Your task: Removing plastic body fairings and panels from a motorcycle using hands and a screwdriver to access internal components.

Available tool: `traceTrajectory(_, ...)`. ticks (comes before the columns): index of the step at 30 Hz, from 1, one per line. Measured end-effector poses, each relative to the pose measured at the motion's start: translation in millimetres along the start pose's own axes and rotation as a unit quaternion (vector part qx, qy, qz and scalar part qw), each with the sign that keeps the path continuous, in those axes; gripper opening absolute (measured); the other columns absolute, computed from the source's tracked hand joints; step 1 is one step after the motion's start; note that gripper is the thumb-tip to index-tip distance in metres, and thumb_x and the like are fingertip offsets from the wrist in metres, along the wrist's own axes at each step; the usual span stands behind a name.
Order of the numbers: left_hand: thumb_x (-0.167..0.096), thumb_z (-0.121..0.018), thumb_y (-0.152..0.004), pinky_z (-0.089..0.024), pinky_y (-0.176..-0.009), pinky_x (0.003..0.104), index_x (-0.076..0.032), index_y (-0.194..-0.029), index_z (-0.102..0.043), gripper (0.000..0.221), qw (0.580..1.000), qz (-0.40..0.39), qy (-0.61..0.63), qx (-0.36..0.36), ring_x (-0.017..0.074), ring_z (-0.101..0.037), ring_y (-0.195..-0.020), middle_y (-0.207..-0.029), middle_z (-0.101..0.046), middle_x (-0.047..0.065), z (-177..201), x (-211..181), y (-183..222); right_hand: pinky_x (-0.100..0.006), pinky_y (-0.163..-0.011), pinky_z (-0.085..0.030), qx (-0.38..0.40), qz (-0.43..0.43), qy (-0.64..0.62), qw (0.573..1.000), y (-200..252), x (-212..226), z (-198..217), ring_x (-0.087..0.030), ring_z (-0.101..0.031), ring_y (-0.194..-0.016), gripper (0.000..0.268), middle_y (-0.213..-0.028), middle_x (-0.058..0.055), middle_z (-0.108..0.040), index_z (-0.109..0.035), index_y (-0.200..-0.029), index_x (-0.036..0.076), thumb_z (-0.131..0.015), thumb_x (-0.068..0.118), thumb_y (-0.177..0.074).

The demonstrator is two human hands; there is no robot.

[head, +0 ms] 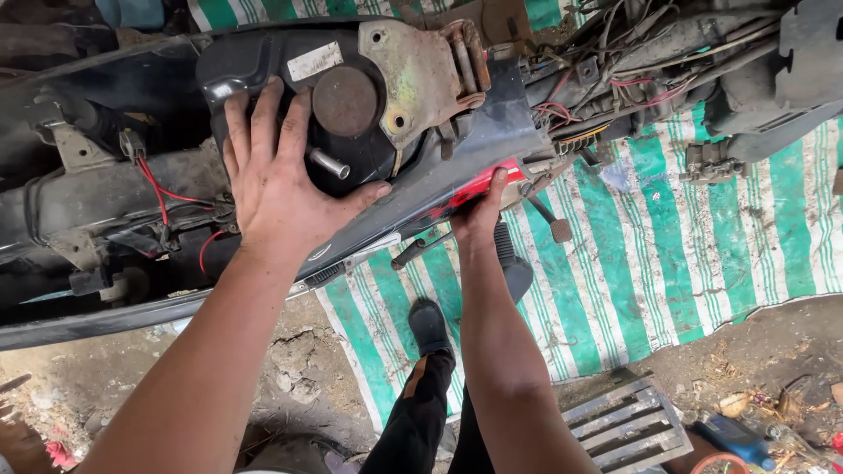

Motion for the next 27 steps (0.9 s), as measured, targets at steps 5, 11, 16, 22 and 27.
traceTrajectory(5, -0.086, -0.097, -0.078, -0.035, -0.121, 0.084, -0.013, -0.169, -0.046, 0.128, 1.0, 0.006, 0.0, 0.01, 0.0561, -0.026, -0.16, -0.173, -0.041, 0.02, 0, 1, -1, -0.049, -0.119, -0.055, 0.04, -0.003, -0.019, 0.999, -9, -3, 7, -0.035, -0.068, -0.135, 0.088, -0.143, -0.017, -0.072, -0.063, -0.152, 0.012, -0.069, 0.071, -0.087)
traceTrajectory(11, -0.086, -0.095, -0.077, -0.036, -0.121, 0.084, -0.012, -0.169, -0.045, 0.129, 1.0, 0.01, 0.003, 0.016, 0.0574, -0.027, -0.16, -0.172, -0.042, 0.021, 3, -1, -1, -0.049, -0.11, -0.059, 0.0, 0.005, -0.029, 1.0, 10, 3, 12, -0.034, -0.071, -0.126, 0.081, -0.135, -0.015, -0.075, -0.067, -0.148, 0.012, -0.072, 0.067, -0.089)
traceTrajectory(16, -0.098, -0.083, -0.084, -0.037, -0.12, 0.086, -0.004, -0.17, -0.046, 0.132, 1.0, -0.019, 0.023, -0.002, 0.0623, -0.029, -0.157, -0.174, -0.038, 0.026, 6, -10, 23, -0.039, -0.058, -0.058, -0.058, -0.014, -0.036, 0.998, 21, -9, 60, -0.021, -0.067, -0.061, 0.048, -0.067, -0.003, -0.069, -0.069, -0.084, 0.019, -0.074, 0.064, -0.099)
traceTrajectory(22, -0.097, -0.093, -0.054, -0.018, -0.131, 0.079, -0.008, -0.18, -0.02, 0.171, 0.982, 0.078, -0.005, 0.173, 0.057, -0.004, -0.166, -0.185, -0.01, 0.02, -8, -8, 15, -0.038, -0.091, -0.067, -0.017, 0.005, -0.041, 0.999, 2, -8, 48, -0.024, -0.079, -0.11, 0.065, -0.127, -0.01, -0.082, -0.072, -0.145, 0.014, -0.08, 0.053, -0.094)
traceTrajectory(27, -0.091, -0.092, -0.067, -0.024, -0.128, 0.079, -0.013, -0.177, -0.028, 0.149, 0.991, 0.059, -0.008, 0.122, 0.0539, -0.01, -0.164, -0.18, -0.024, 0.019, -2, -2, -5, -0.046, -0.112, -0.06, 0.032, 0.079, -0.07, 0.994, -26, 8, 22, -0.032, -0.075, -0.121, 0.051, -0.132, -0.016, -0.079, -0.071, -0.141, 0.007, -0.073, 0.039, -0.101)
Point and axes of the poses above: each hand's wrist, its own y-axis away from the middle knuckle, its own z-axis out of the back of the hand, x = y × z, the point moved 7 cm from there along -y, towards the middle knuckle
